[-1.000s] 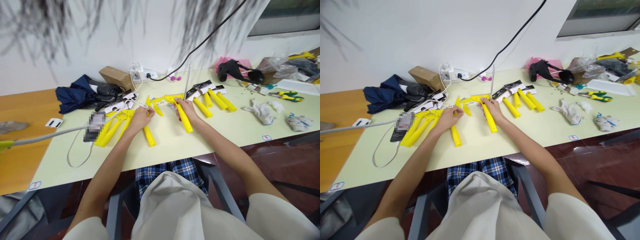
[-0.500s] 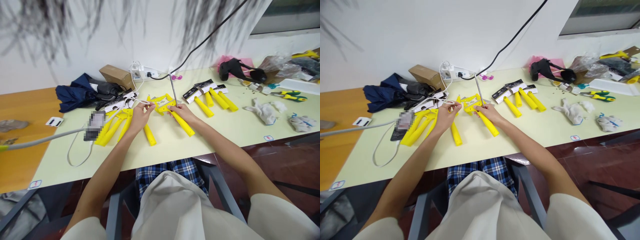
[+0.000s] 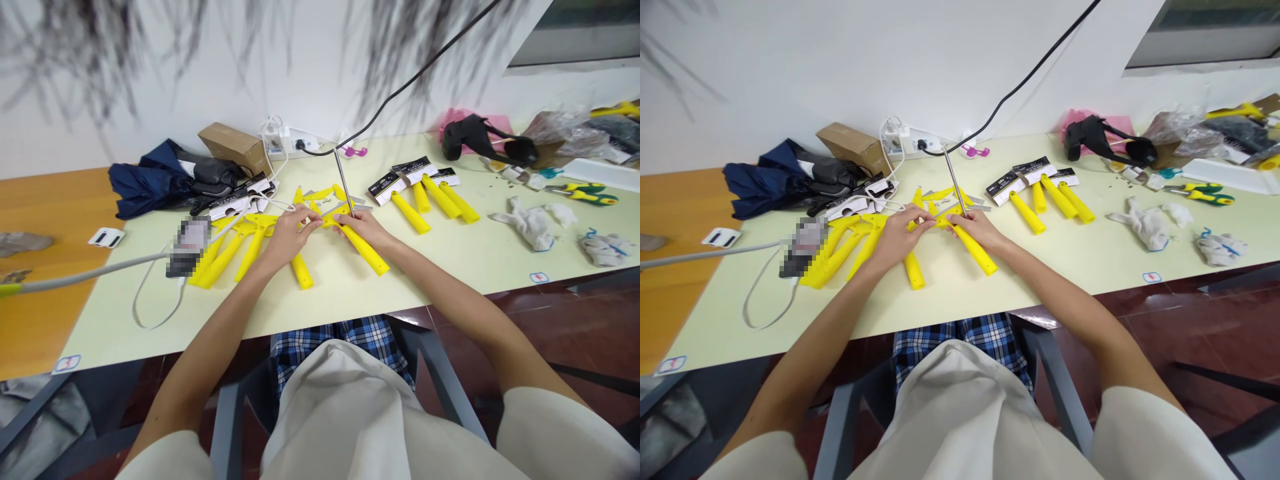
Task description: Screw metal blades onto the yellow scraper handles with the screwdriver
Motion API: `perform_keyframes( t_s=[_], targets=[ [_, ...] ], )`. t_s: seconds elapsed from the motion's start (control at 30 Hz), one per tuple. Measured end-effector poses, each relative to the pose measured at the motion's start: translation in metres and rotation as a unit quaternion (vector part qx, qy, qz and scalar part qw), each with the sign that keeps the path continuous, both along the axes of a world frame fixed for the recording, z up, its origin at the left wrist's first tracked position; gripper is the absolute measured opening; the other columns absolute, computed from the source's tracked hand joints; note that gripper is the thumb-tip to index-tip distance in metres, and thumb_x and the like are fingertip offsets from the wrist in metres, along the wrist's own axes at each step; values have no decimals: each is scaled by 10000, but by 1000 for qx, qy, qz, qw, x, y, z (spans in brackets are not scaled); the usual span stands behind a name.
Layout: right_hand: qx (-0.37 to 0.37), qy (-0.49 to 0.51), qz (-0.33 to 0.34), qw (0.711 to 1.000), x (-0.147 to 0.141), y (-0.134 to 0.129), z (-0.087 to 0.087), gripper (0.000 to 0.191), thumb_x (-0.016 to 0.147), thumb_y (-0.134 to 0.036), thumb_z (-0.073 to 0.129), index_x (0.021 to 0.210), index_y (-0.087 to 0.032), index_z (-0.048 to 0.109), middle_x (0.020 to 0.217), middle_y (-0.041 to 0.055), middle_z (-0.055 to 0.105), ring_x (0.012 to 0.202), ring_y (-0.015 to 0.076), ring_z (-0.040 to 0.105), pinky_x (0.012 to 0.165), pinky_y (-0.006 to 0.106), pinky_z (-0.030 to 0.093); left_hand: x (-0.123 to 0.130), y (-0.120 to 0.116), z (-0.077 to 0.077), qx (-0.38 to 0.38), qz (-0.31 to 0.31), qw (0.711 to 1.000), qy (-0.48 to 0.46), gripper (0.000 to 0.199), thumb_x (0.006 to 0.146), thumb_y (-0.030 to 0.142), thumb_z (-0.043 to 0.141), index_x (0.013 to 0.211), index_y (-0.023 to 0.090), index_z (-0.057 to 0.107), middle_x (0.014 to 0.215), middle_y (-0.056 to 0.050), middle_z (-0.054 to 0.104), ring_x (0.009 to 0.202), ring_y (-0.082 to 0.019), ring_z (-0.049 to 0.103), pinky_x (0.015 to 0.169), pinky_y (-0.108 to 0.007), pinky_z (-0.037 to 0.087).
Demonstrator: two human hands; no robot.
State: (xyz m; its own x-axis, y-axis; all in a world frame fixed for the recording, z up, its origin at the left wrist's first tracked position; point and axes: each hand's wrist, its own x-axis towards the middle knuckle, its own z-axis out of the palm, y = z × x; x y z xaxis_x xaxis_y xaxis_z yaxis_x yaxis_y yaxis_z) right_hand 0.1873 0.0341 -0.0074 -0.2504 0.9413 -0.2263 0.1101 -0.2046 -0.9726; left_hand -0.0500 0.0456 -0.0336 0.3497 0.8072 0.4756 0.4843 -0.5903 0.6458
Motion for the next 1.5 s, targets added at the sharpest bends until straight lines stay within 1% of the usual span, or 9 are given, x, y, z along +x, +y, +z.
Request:
perform_keyframes(
  t_s=[0.13,0.33,0.5,0.6,0.77,0.93,1.07,1.33,1.5],
  targets=[
    [-47,23,-28,998,1,1,-1,276,1069,-305,720,878,-119,790,652,-2,653,481,98,549,432,204,437,-3,0,1,7,-10,1000,-7,99,1049,287,736,1035,231,817,1004,-39,807,934,-229,726,975,-401,563],
    [-74,63,-23,995,6,8,-7,309,1072,-380,728,898,-131,786,672,-3,644,441,94,519,389,208,461,-8,5,-4,50,-21,999,-7,150,1070,298,739,1099,252,878,1057,-73,800,1010,-252,741,964,-418,573],
    [-88,82,-15,993,9,11,-12,319,1062,-415,735,923,-132,782,667,-7,627,405,104,490,331,234,421,-10,9,-13,137,-29,989,55,235,1120,285,671,1238,306,873,1061,-74,755,940,-223,675,945,-410,558],
    [-83,86,-10,993,9,10,-12,324,1070,-412,725,929,-126,785,671,-7,620,404,104,497,333,231,427,-10,10,-16,163,-26,981,101,265,1141,292,631,1286,317,850,1076,-80,749,915,-220,647,963,-423,546],
    [-72,75,-23,994,6,5,-6,300,1074,-383,726,920,-133,782,673,-7,635,423,93,508,358,209,448,-11,9,-14,168,-15,980,104,285,1144,311,628,1345,283,827,1103,-93,763,984,-244,682,993,-440,550],
    [-70,77,-27,994,3,2,0,305,1081,-362,717,893,-130,778,666,-11,627,423,92,507,354,221,432,-11,7,-12,154,-17,983,98,293,1145,326,629,1347,261,830,1109,-96,776,1028,-255,702,1005,-441,555],
    [-64,80,-32,994,3,2,0,294,1076,-358,723,888,-139,776,676,-9,641,436,93,508,362,225,430,-11,5,-11,137,-18,986,96,291,1139,329,633,1345,281,833,1109,-92,776,1037,-257,707,1018,-450,558],
    [-44,75,-18,996,2,1,1,302,1086,-322,699,852,-140,752,664,-12,633,447,89,510,376,215,406,-9,3,-13,125,-37,985,112,333,1138,319,622,1418,295,799,1120,-101,762,1059,-263,707,1024,-447,551],
    [-44,72,-16,996,3,2,-2,296,1073,-354,717,878,-137,768,680,-8,646,450,88,506,376,217,411,-10,3,-10,130,-36,985,105,296,1136,302,628,1356,306,826,1123,-96,760,1044,-251,704,1021,-438,550]
  ],
)
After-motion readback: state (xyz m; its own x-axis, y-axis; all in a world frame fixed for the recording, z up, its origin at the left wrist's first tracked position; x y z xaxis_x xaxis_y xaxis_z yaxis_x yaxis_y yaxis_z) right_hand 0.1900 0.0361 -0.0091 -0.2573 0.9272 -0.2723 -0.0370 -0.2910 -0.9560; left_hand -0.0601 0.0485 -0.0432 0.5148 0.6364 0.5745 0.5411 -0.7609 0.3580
